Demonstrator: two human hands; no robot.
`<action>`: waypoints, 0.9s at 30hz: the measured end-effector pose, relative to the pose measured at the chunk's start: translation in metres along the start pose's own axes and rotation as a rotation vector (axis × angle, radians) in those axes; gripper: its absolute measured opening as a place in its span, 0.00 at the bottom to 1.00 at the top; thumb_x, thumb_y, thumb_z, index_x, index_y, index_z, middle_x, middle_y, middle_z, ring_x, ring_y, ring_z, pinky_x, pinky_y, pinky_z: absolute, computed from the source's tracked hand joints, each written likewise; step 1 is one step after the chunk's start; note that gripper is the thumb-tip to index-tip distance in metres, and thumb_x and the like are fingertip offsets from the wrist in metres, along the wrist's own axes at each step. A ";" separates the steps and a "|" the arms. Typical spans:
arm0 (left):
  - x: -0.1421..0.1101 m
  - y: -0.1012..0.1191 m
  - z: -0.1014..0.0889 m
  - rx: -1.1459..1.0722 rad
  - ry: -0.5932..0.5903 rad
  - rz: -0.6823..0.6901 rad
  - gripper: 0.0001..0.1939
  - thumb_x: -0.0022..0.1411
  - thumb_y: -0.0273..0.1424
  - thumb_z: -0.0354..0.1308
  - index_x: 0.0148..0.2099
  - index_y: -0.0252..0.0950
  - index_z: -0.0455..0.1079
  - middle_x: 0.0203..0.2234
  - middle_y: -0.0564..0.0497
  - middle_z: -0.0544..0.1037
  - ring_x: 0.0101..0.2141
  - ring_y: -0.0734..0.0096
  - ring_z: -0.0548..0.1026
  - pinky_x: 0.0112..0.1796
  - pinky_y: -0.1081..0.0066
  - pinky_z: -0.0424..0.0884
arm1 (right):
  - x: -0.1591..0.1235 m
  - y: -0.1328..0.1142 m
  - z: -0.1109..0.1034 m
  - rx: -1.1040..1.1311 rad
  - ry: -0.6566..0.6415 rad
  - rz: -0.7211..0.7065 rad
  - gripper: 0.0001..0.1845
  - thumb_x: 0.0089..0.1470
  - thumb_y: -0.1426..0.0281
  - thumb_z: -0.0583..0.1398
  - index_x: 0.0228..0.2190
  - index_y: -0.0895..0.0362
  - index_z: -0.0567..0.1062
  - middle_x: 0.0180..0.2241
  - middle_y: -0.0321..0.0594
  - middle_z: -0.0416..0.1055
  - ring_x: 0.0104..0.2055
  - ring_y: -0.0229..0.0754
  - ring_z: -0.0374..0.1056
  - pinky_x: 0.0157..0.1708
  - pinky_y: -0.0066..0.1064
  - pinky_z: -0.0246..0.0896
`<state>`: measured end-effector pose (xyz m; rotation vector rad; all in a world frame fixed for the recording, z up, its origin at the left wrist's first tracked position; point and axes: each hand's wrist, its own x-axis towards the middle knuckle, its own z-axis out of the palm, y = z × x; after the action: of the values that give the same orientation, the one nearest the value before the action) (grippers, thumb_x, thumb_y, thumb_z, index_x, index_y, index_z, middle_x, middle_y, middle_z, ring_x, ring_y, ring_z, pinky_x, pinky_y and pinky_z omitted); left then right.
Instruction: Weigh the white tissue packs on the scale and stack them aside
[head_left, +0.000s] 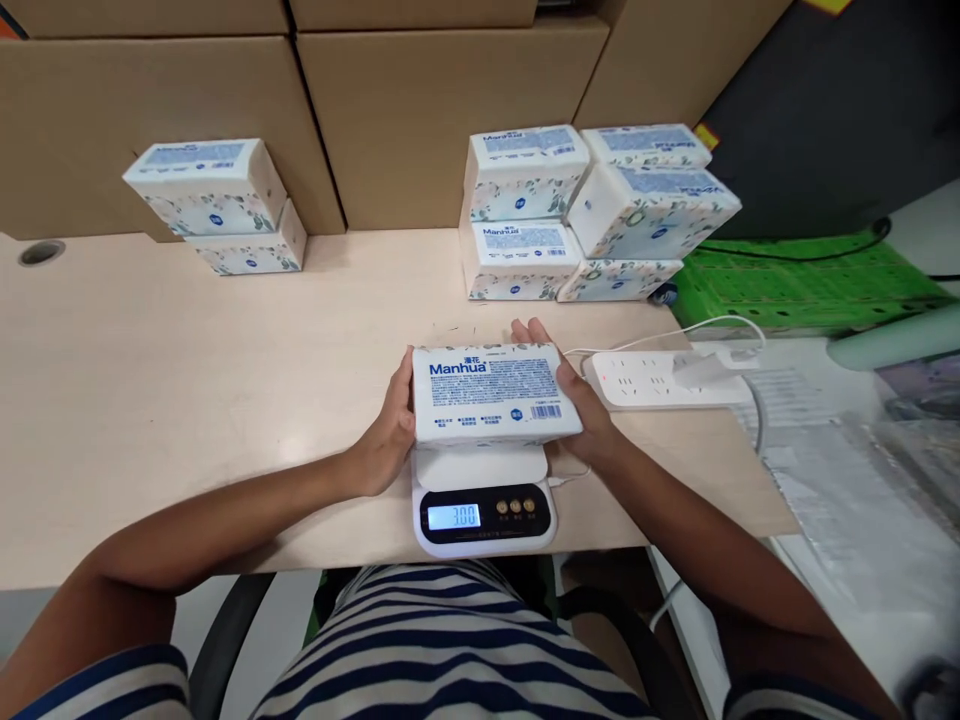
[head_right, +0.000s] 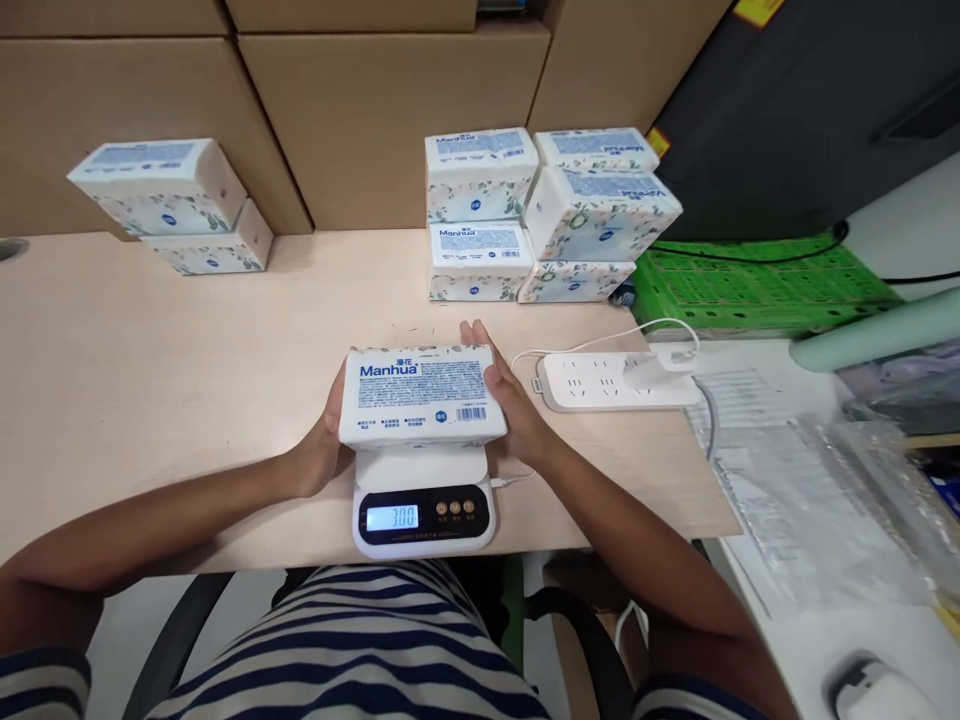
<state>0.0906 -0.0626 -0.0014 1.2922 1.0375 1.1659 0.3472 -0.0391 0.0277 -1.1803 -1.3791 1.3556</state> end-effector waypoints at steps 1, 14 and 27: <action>0.000 0.002 -0.001 -0.014 -0.031 0.013 0.50 0.63 0.71 0.55 0.77 0.50 0.62 0.72 0.43 0.70 0.78 0.45 0.56 0.74 0.45 0.64 | 0.000 -0.001 0.001 0.011 0.007 0.001 0.61 0.56 0.26 0.51 0.79 0.41 0.47 0.82 0.33 0.44 0.84 0.53 0.40 0.78 0.59 0.53; 0.005 0.004 -0.021 -0.070 -0.371 0.153 0.41 0.76 0.61 0.48 0.81 0.51 0.45 0.78 0.42 0.56 0.79 0.42 0.51 0.78 0.36 0.47 | -0.003 0.010 0.005 0.258 -0.039 -0.039 0.49 0.64 0.33 0.52 0.78 0.37 0.51 0.82 0.29 0.46 0.84 0.50 0.38 0.82 0.55 0.39; 0.012 -0.005 -0.022 -0.130 -0.200 0.058 0.40 0.72 0.67 0.44 0.76 0.54 0.54 0.77 0.48 0.58 0.78 0.45 0.53 0.77 0.37 0.51 | -0.003 -0.006 0.005 0.329 0.084 0.019 0.56 0.60 0.27 0.46 0.79 0.38 0.43 0.80 0.34 0.52 0.83 0.52 0.44 0.80 0.61 0.43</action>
<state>0.0705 -0.0468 -0.0061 1.3132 0.7715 1.1037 0.3430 -0.0431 0.0337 -1.0186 -1.0394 1.4635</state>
